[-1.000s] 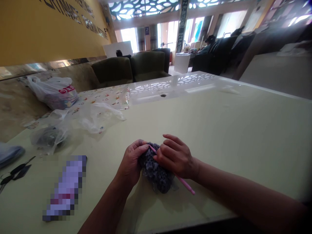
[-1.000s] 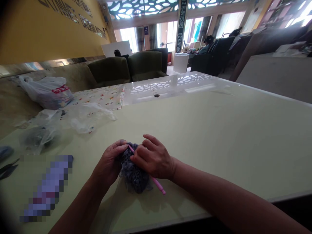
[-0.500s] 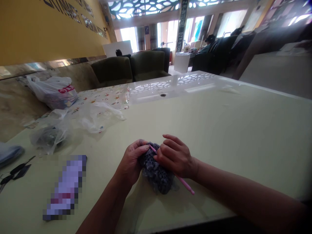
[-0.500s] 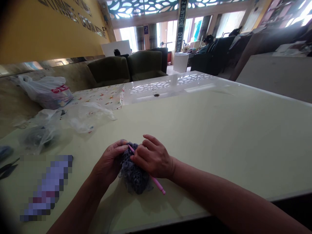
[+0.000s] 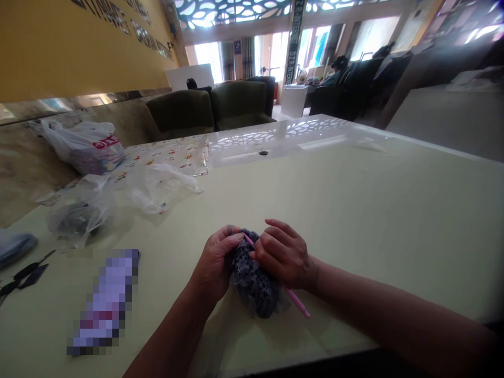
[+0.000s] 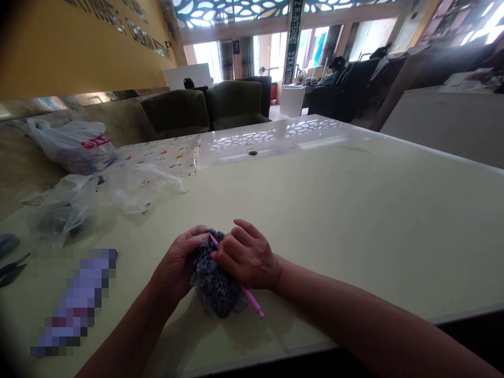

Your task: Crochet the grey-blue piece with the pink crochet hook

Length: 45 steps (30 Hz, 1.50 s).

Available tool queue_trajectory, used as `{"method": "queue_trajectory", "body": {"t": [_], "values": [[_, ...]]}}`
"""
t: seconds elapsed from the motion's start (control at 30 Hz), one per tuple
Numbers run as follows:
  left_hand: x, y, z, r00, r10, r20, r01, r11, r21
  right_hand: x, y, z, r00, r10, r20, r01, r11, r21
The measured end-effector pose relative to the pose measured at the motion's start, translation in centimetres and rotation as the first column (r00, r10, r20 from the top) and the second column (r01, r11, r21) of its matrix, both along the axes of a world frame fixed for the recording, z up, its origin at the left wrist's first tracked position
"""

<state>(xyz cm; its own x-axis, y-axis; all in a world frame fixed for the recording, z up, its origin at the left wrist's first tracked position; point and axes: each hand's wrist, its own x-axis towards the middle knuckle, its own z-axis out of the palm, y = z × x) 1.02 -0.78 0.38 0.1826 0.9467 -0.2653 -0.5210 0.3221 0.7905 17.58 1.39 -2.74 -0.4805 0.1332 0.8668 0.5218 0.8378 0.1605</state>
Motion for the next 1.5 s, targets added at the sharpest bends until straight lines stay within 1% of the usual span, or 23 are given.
{"method": "queue_trajectory", "body": {"t": [0.07, 0.2, 0.37, 0.43, 0.53, 0.6, 0.67, 0.8, 0.9, 1.0, 1.1, 1.17, 1.23, 1.33, 1.5], "values": [[0.3, -0.1, 0.0, 0.999, 0.03, -0.017, -0.03, 0.999, 0.01, 0.0, -0.1, 0.0, 1.0, -0.003, -0.014, 0.003, 1.0, -0.006], [0.4, -0.2, -0.1, 0.999, 0.033, -0.024, -0.032, 0.999, 0.025, 0.0, 0.0, 0.0, 1.0, 0.004, -0.02, -0.004, 1.0, -0.012], [0.4, -0.2, 0.0, 0.999, -0.031, 0.037, 0.031, 1.0, -0.001, 0.2, 0.1, 0.0, 1.0, 0.016, 0.003, -0.016, 1.0, -0.001], [0.6, -0.3, -0.1, 0.997, -0.034, 0.064, 0.036, 0.999, -0.029, 0.3, 0.3, 0.0, 1.0, 0.021, 0.005, -0.021, 1.0, -0.007], [1.2, -0.6, -0.5, 0.998, 0.039, 0.047, -0.038, 0.999, -0.02, 0.3, 0.7, 0.1, 1.0, 0.021, -0.013, -0.021, 0.999, -0.029], [1.4, -0.7, -0.8, 0.995, 0.095, 0.003, -0.095, 0.995, 0.028, 0.3, 1.0, 0.1, 0.999, 0.023, -0.028, -0.024, 0.999, -0.043], [1.3, -0.7, -0.9, 0.992, 0.117, -0.041, -0.114, 0.991, 0.077, 0.3, 1.2, 0.0, 0.998, 0.033, -0.045, -0.035, 0.998, -0.049], [0.9, -0.4, -0.8, 0.993, 0.1, -0.058, -0.094, 0.99, 0.101, 0.3, 1.6, -0.3, 0.988, 0.093, -0.12, -0.1, 0.993, -0.057], [0.6, -0.1, -0.7, 0.998, 0.068, -0.013, -0.067, 0.996, 0.054, 0.4, 1.9, -0.4, 0.97, 0.166, -0.178, -0.182, 0.98, -0.08], [0.6, 0.1, -0.6, 0.998, 0.028, 0.047, -0.029, 1.0, 0.004, 0.5, 2.0, -0.2, 0.95, 0.241, -0.199, -0.267, 0.957, -0.112], [0.7, 0.1, -0.5, 0.997, 0.04, 0.06, -0.04, 0.999, 0.003, 0.6, 2.0, 0.1, 0.93, 0.285, -0.233, -0.329, 0.927, -0.18], [0.7, 0.0, -0.6, 0.996, 0.081, 0.049, -0.082, 0.996, 0.018, 0.6, 1.8, 0.3, 0.929, 0.277, -0.247, -0.332, 0.917, -0.22], [0.8, -0.1, -0.6, 0.992, 0.119, 0.031, -0.12, 0.992, 0.035, 0.6, 1.6, 0.3, 0.935, 0.249, -0.252, -0.309, 0.921, -0.238], [0.9, -0.3, -0.8, 0.989, 0.147, 0.007, -0.147, 0.987, 0.064, 0.5, 1.3, 0.2, 0.943, 0.218, -0.252, -0.28, 0.928, -0.245], [1.1, -0.5, -0.9, 0.985, 0.17, 0.001, -0.169, 0.981, 0.094, 0.4, 1.1, 0.0, 0.946, 0.203, -0.251, -0.27, 0.924, -0.27]]}}
